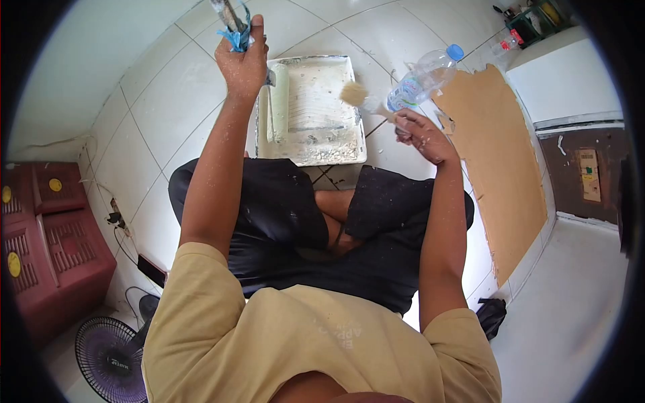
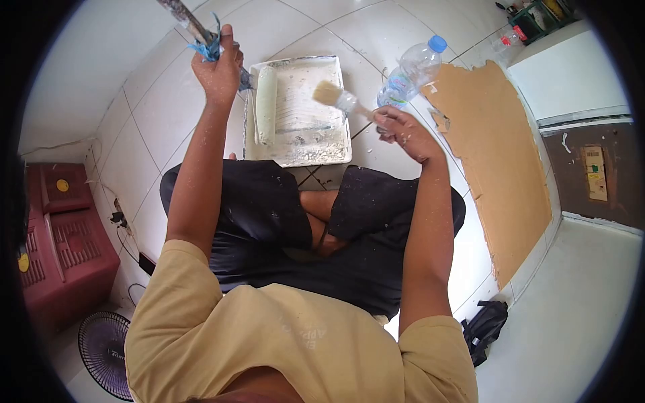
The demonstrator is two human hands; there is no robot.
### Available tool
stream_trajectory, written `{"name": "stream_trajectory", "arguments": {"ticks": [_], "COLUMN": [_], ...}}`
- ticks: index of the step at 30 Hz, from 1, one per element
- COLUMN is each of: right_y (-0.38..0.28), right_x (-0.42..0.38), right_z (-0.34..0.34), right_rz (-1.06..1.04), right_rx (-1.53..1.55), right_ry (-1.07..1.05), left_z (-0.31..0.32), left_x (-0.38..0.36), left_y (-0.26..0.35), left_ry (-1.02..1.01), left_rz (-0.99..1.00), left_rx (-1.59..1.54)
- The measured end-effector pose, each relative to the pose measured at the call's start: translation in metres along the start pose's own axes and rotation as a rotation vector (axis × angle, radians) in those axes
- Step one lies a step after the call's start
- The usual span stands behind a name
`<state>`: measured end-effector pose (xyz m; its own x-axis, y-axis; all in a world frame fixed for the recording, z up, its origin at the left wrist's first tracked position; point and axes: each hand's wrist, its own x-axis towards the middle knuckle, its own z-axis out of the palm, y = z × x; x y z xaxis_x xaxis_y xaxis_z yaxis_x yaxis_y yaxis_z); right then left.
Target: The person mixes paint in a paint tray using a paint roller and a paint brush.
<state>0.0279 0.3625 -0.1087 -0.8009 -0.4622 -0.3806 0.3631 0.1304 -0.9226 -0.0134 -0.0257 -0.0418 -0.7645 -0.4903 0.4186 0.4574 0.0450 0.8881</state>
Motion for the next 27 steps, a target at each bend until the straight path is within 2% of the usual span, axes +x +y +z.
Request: {"name": "stream_trajectory", "arguments": {"ticks": [1, 2, 3, 5, 6, 8, 9, 11, 12, 15, 17, 19, 20, 21, 23, 24, 27], "right_y": [0.006, 0.009, 0.013, 0.023, 0.02, 0.012, 0.021, 0.04, 0.037, 0.029, 0.025, 0.023, 0.022, 0.018, 0.009, 0.007, 0.006], "right_x": [0.002, 0.006, 0.009, 0.013, 0.01, 0.002, 0.002, 0.015, 0.015, 0.015, 0.014, 0.013, 0.013, 0.011, 0.008, 0.005, 0.006], "right_z": [-0.01, -0.022, -0.024, -0.026, -0.024, -0.021, -0.025, -0.038, -0.037, -0.035, -0.03, -0.025, -0.023, -0.017, -0.007, 0.001, 0.017], "right_rz": [0.022, 0.124, 0.128, 0.253, 0.256, 0.078, 0.086, 0.252, 0.278, 0.242, 0.231, 0.144, 0.091, 0.084, -0.01, -0.038, -0.071], "right_rx": [0.063, -0.05, -0.055, -0.596, -0.603, 0.117, 0.11, -0.59, -0.483, -0.535, -0.54, -0.504, -0.467, -0.472, -0.139, 0.015, 0.089], "right_ry": [0.005, -0.022, -0.022, 0.122, 0.118, 0.079, 0.072, 0.286, 0.25, 0.283, 0.271, 0.29, 0.263, 0.259, 0.181, 0.122, 0.104], "left_z": [0.0, 0.003, 0.004, 0.005, 0.004, 0.0, 0.0, 0.004, 0.002, 0.001, -0.002, -0.001, -0.003, -0.002, 0.005, 0.007, 0.014], "left_x": [-0.002, -0.003, -0.002, -0.002, -0.001, 0.001, -0.005, -0.009, -0.009, -0.011, -0.009, -0.006, 0.0, 0.002, 0.006, 0.007, 0.003], "left_y": [0.001, 0.002, 0.003, 0.005, 0.004, 0.002, 0.008, 0.033, 0.04, 0.058, 0.045, 0.017, -0.015, -0.007, 0.006, 0.008, 0.012], "left_ry": [-0.037, -0.027, -0.022, -0.034, -0.026, -0.055, -0.042, 0.014, 0.003, -0.024, -0.024, 0.005, -0.004, 0.003, -0.009, -0.022, -0.059], "left_rz": [-0.006, -0.02, -0.023, -0.005, -0.007, -0.029, -0.033, -0.066, -0.009, 0.035, 0.049, 0.021, 0.076, 0.081, 0.004, 0.041, 0.031], "left_rx": [-0.001, 0.005, 0.001, -0.04, -0.041, -0.14, -0.139, -0.15, -0.102, -0.168, -0.15, 0.068, 0.129, 0.13, 0.322, 0.354, 0.389]}}
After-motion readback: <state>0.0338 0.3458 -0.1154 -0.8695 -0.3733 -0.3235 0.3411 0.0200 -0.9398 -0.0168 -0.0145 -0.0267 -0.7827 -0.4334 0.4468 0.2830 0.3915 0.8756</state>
